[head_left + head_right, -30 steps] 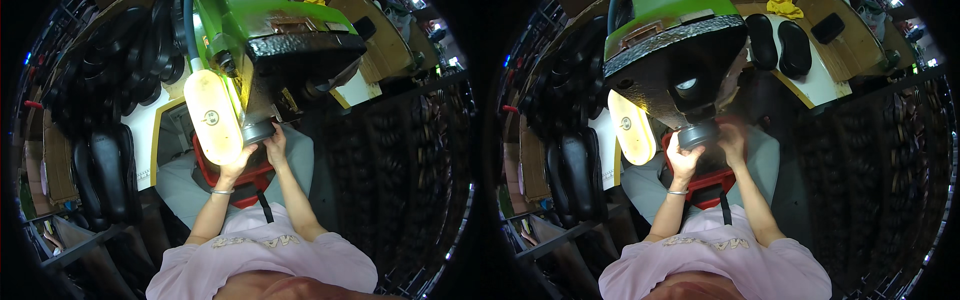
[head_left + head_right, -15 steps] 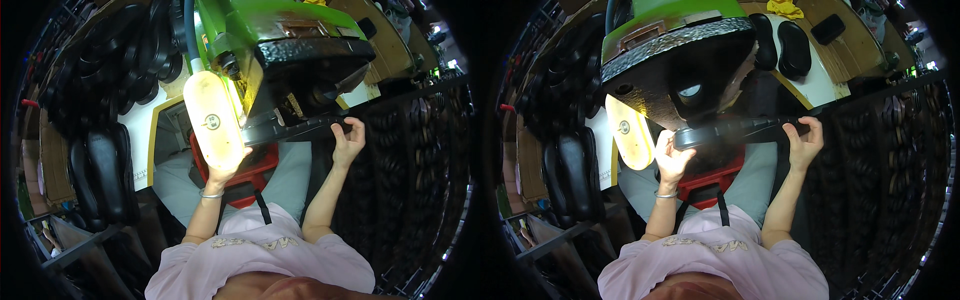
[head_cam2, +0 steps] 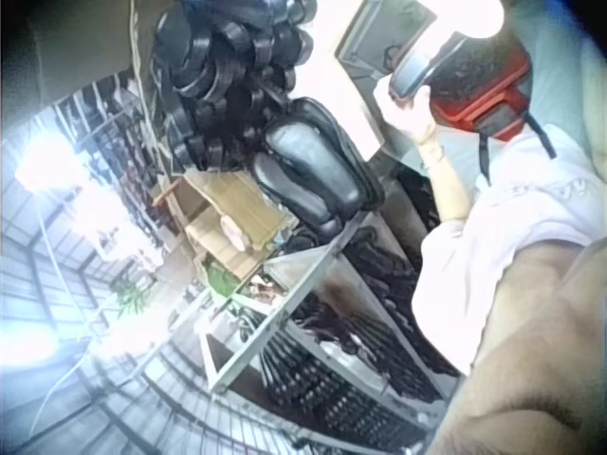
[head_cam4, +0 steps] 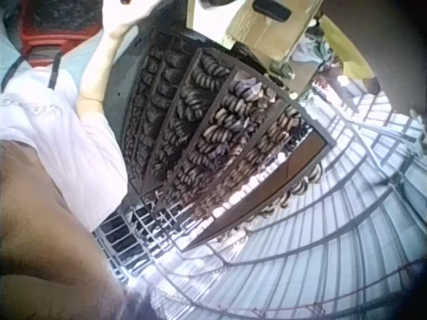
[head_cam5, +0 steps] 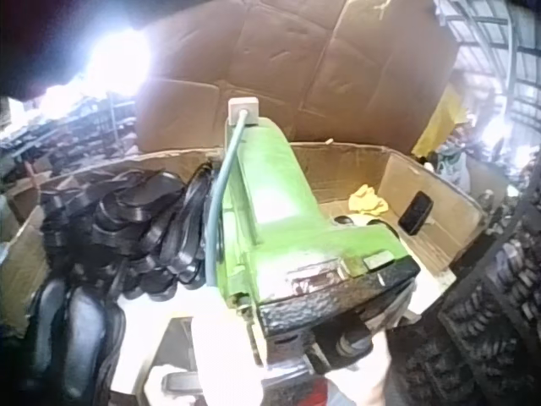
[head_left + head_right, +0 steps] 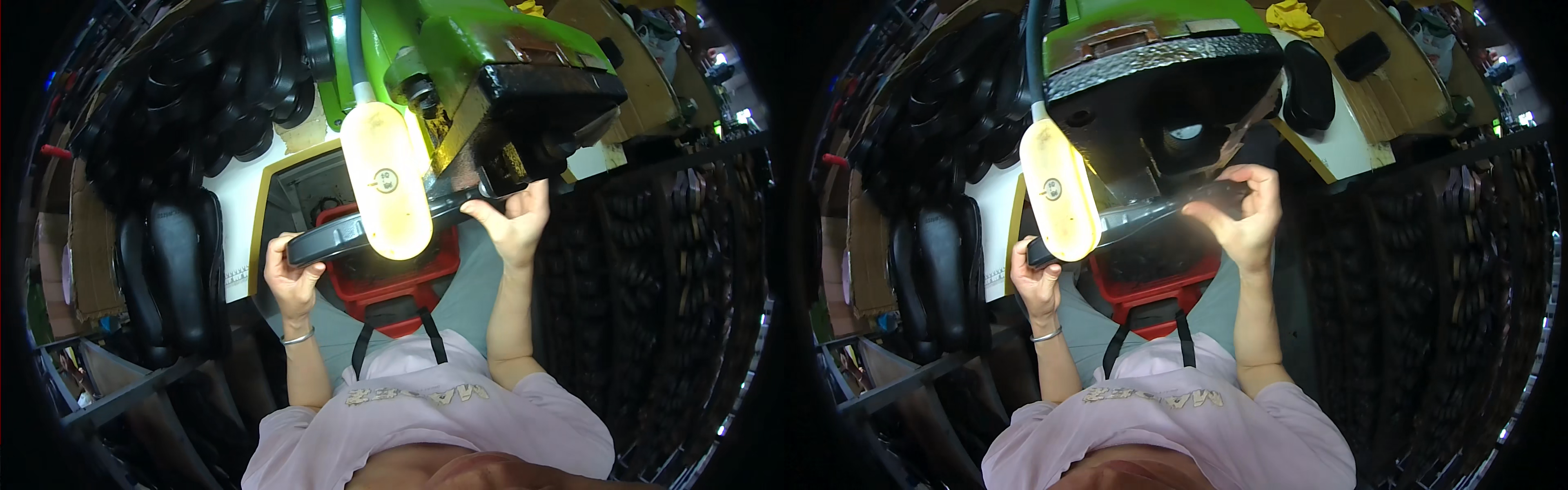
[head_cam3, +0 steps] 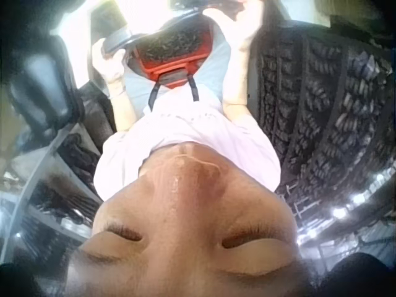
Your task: The person repeatedly grinds the heels of black shoes against a green electric grinding machine. They pick up shoes from a nearby rack, hold them against the spinning wheel to smooth the surface, and then place them back on the rack. The process is repeated for multiple shoes throughout the clip.
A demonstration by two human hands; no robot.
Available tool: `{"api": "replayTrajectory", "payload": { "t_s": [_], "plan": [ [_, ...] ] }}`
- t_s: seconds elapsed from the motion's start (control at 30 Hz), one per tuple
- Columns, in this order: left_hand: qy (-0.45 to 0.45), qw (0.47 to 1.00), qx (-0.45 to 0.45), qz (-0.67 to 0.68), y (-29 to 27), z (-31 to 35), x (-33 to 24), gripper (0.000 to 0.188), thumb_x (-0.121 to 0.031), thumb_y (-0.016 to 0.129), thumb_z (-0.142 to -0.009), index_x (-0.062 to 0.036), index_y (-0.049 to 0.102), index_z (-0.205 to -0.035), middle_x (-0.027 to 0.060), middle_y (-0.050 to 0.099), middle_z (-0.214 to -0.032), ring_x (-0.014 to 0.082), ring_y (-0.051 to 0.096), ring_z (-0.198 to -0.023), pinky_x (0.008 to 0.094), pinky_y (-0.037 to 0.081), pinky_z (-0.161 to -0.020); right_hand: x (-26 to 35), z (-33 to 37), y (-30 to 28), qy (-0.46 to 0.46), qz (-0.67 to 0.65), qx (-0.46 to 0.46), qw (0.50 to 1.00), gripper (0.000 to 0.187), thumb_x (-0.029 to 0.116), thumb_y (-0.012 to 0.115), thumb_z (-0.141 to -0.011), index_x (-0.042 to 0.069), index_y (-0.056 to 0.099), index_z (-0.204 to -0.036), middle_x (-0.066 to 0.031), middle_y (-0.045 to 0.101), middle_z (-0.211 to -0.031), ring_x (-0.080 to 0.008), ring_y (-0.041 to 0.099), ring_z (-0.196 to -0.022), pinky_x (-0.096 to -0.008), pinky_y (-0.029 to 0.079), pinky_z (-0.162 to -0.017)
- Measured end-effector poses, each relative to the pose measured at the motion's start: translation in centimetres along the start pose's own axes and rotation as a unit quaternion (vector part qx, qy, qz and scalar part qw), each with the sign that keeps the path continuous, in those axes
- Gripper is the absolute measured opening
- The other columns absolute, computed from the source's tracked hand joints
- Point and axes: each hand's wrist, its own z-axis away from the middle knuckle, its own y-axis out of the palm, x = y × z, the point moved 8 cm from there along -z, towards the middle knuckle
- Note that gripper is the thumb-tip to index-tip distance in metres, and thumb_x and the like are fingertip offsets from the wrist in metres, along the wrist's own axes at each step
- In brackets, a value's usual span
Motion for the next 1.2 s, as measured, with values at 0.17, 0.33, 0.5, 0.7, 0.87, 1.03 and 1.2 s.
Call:
{"api": "replayTrajectory", "payload": {
  "t_s": [0.17, 0.33, 0.5, 0.7, 0.87, 1.03, 1.2],
  "plan": [
    [0.068, 0.996, 0.051, -0.020, 0.3, -0.2, -1.6, 0.047, -0.013, 0.086, -0.068, -0.0018, 0.050, -0.096, 0.0126, 0.060, -0.097, 0.0244, 0.061, -0.098, 0.0353, 0.049, -0.089, -1.6, 0.8, -0.1, -0.055, -0.044, 0.008, 0.998, 0.064, -0.002, 0.090, -0.056, 0.003, 0.048, -0.105, -0.0089, 0.054, -0.099, -0.0168, 0.053, -0.096, -0.0307, 0.046, -0.087],
    [0.087, 0.994, 0.057, -0.044, 5.7, 0.5, -2.0, 0.051, 0.004, 0.084, -0.062, -0.0010, 0.052, -0.101, 0.0148, 0.064, -0.103, 0.0261, 0.063, -0.098, 0.0363, 0.050, -0.087, -2.6, -2.3, -4.5, -0.043, -0.041, 0.004, 0.998, 0.057, 0.005, 0.087, -0.064, 0.003, 0.049, -0.106, -0.0123, 0.056, -0.105, -0.0201, 0.054, -0.100, -0.0327, 0.046, -0.091],
    [0.110, 0.992, 0.055, -0.020, 7.0, 0.9, -2.6, 0.051, 0.003, 0.085, -0.063, -0.0005, 0.052, -0.102, 0.0155, 0.063, -0.101, 0.0228, 0.062, -0.090, 0.0334, 0.051, -0.080, -5.7, -3.6, -6.6, -0.015, 0.003, 0.037, 0.999, 0.053, 0.010, 0.088, -0.065, 0.002, 0.052, -0.104, -0.0101, 0.053, -0.114, -0.0173, 0.053, -0.102, -0.0306, 0.044, -0.091],
    [0.114, 0.992, 0.047, -0.037, 3.3, 0.7, -3.5, 0.046, -0.007, 0.085, -0.069, -0.0006, 0.049, -0.098, 0.0124, 0.061, -0.090, 0.0210, 0.059, -0.085, 0.0317, 0.049, -0.077, -5.6, -1.8, -3.0, 0.023, -0.040, 0.063, 0.997, 0.056, 0.007, 0.087, -0.065, 0.001, 0.050, -0.107, -0.0083, 0.055, -0.114, -0.0165, 0.055, -0.102, -0.0297, 0.048, -0.091],
    [0.077, 0.996, 0.017, -0.040, -0.3, 0.9, -3.4, 0.046, -0.012, 0.086, -0.069, -0.0022, 0.049, -0.095, 0.0088, 0.058, -0.088, 0.0189, 0.057, -0.083, 0.0309, 0.047, -0.079, -4.3, -0.5, 0.8, 0.010, -0.086, 0.081, 0.993, 0.071, 0.000, 0.087, -0.062, -0.001, 0.047, -0.121, -0.0111, 0.058, -0.118, -0.0203, 0.060, -0.105, -0.0332, 0.054, -0.089],
    [-0.001, 0.997, -0.032, 0.073, -5.4, 2.1, 0.3, 0.049, -0.013, 0.087, -0.069, -0.0024, 0.050, -0.099, 0.0068, 0.056, -0.094, 0.0168, 0.054, -0.091, 0.0290, 0.046, -0.080, -3.1, 2.4, 3.7, -0.044, -0.028, 0.043, 0.998, 0.088, -0.002, 0.088, -0.060, 0.001, 0.038, -0.132, -0.0105, 0.054, -0.119, -0.0206, 0.058, -0.105, -0.0336, 0.050, -0.092],
    [0.075, 0.997, 0.027, 0.004, -3.6, 3.2, 0.0, 0.034, 0.000, 0.074, -0.071, -0.0061, 0.048, -0.091, 0.0109, 0.061, -0.097, 0.0240, 0.059, -0.089, 0.0360, 0.050, -0.074, -5.4, 6.0, 3.5, 0.089, -0.042, -0.020, 0.995, 0.100, -0.002, 0.085, -0.064, 0.002, 0.025, -0.144, -0.0140, 0.039, -0.137, -0.0246, 0.039, -0.130, -0.0371, 0.035, -0.109]
  ]
}}
